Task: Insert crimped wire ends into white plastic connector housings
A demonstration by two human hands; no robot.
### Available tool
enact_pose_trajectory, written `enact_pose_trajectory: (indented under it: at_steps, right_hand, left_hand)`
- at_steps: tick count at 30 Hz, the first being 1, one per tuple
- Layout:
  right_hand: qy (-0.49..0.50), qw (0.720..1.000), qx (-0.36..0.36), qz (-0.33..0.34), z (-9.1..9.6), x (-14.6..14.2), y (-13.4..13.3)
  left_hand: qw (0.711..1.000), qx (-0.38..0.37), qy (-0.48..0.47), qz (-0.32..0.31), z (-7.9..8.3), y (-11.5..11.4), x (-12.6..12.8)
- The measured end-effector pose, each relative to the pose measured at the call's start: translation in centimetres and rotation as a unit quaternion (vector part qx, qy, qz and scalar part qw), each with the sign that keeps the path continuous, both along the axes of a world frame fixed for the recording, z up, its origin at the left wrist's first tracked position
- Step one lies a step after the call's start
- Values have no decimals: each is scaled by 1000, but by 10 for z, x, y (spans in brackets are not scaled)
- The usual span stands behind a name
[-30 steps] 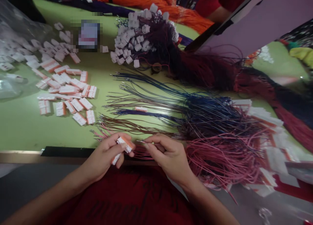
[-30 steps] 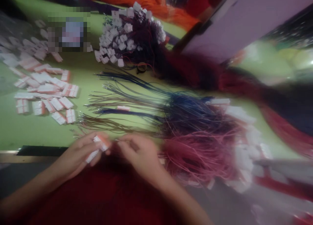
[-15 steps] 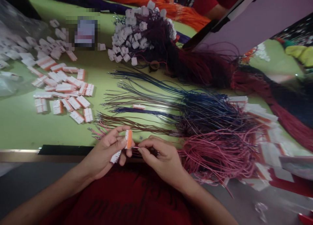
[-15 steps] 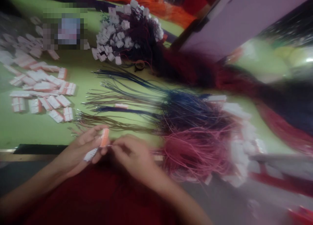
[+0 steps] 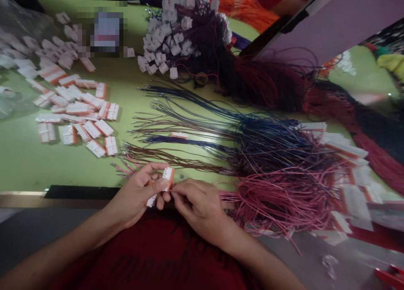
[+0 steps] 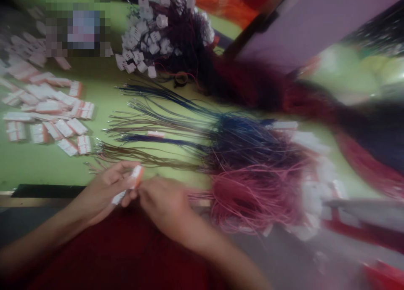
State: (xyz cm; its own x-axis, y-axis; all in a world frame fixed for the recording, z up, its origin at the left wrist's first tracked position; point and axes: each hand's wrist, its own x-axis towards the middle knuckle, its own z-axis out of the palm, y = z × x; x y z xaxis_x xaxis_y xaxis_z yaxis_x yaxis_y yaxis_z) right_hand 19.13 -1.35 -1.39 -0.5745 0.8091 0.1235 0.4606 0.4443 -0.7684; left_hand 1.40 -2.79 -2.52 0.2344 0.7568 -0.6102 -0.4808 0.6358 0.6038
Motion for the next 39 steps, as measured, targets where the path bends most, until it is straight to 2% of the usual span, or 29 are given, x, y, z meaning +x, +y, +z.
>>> enact_pose_trajectory:
  at_steps: [8,12,15,18,20,22,24,26,28,29,30,31,32,33,34,35,37,39]
  right_hand:
    - [-32,999,5,-11,-3,-5,-4]
    - [-31,999,-26,3,2,-3,-3]
    - [-24,998,-46,-22,7,-2,18]
    - [-129,984,43,-117,2,-3,51]
    - [-230,961,94,-117,-6,-3,68]
    - [-266,955,99,-84,-10,2,76]
    - [-222,968,81,-79,-5,10,73]
    - [-145,984,49,-90,12,14,63]
    - [-75,996,1,-54,32,9,50]
    - [-44,999,-24,-7,41,3,44]
    - [-17,995,-64,74,49,-6,38]
    - [11,984,-103,146,53,-14,34]
    - [37,972,-138,184,54,-22,31]
    - [53,968,-171,177,51,-28,30]
    - [61,971,-193,131,46,-30,30]
    - [56,976,-203,58,39,-30,31]
    - [22,978,-189,-89,23,-23,35]
    - [-15,976,-158,-149,10,-13,38]
  left_hand:
    - [999,5,39,11,7,0,4]
    - [999,9,48,11,7,0,2]
    - [998,7,56,25,6,1,-3]
    - [998,5,55,2,5,1,-8]
    - [998,4,47,-29,3,1,-10]
    - [998,1,41,-49,1,1,-13]
    - [998,-1,40,-57,-1,1,-14]
    - [997,1,40,-68,-2,2,-15]
    - [996,4,36,-86,-2,4,-14]
    - [995,7,32,-93,-2,5,-13]
    - [995,8,28,-93,-2,7,-11]
    - [996,9,27,-86,-1,8,-9]
    - [997,8,31,-74,-1,10,-8]
    - [998,5,37,-60,0,11,-7]
    - [998,3,45,-49,1,13,-6]
    - [998,3,51,-41,1,14,-6]
    - [998,9,52,-33,1,17,-7]
    - [999,17,43,-26,1,19,-9]
